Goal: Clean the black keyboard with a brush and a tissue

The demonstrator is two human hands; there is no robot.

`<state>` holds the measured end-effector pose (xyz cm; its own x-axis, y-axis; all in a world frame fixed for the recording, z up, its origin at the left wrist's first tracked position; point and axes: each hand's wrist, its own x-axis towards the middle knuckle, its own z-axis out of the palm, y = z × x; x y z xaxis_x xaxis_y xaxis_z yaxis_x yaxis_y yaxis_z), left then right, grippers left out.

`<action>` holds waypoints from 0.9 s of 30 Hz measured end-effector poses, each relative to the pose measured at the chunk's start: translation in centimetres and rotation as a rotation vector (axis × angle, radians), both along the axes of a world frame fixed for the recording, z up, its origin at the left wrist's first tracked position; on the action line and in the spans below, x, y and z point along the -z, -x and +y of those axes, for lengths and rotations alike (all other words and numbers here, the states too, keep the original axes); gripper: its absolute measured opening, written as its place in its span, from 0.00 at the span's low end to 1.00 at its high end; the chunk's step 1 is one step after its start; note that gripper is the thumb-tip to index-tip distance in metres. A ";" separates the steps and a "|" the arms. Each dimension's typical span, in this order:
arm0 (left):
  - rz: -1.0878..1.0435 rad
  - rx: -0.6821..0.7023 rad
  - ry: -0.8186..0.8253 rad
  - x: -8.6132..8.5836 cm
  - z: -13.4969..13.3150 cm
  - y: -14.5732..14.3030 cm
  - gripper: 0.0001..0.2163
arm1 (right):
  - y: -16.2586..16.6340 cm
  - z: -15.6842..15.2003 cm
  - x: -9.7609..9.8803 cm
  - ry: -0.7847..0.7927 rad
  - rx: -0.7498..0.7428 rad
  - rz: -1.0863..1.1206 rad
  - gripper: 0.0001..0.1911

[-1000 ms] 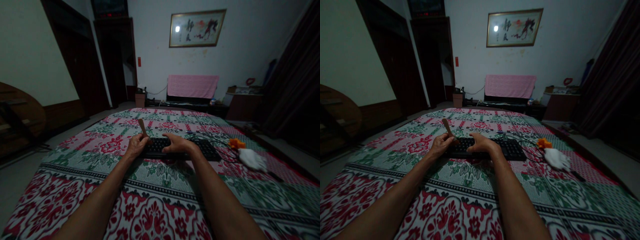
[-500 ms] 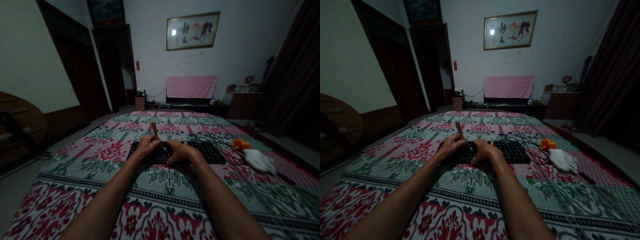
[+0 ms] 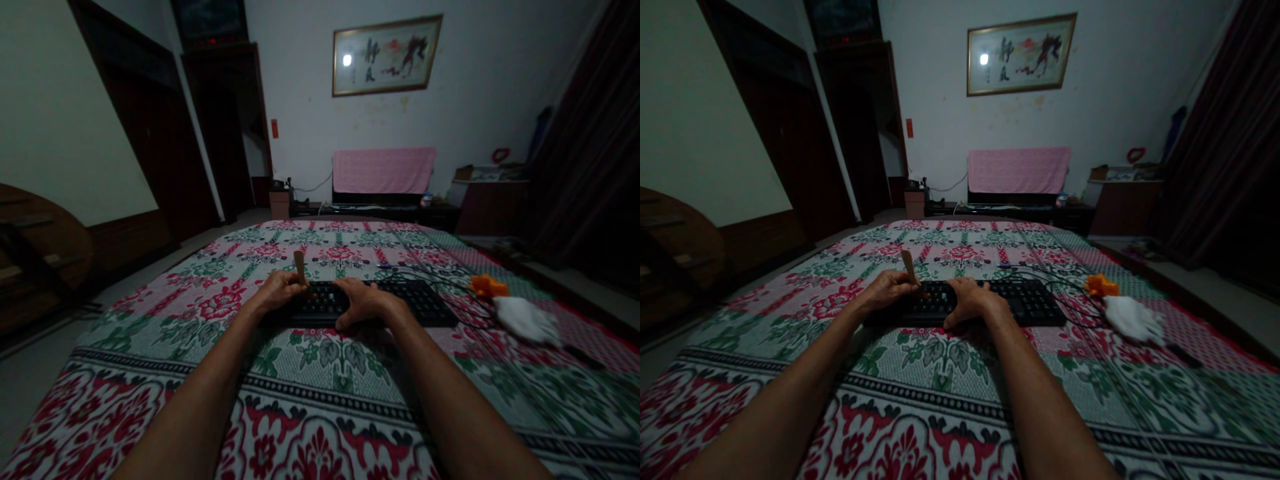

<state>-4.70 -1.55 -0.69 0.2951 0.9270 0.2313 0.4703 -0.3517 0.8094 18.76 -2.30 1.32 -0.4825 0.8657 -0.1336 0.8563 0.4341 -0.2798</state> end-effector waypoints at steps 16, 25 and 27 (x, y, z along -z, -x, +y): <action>0.151 0.010 0.025 -1.1 -0.3 0.8 0.11 | -0.2 -0.2 -0.5 0.022 -0.024 -0.020 0.56; 0.480 -0.156 -0.104 -3.6 -1.0 1.9 0.09 | 0.0 -0.5 -0.8 0.031 -0.012 -0.033 0.56; 0.427 -0.105 -0.128 -3.3 -1.0 1.5 0.10 | 0.0 -0.5 -0.8 0.026 -0.010 -0.032 0.55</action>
<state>-6.15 -2.53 2.64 0.2946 0.9289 0.2243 0.7911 -0.3687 0.4881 18.75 -2.77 2.12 -0.4862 0.8569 -0.1714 0.8607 0.4358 -0.2631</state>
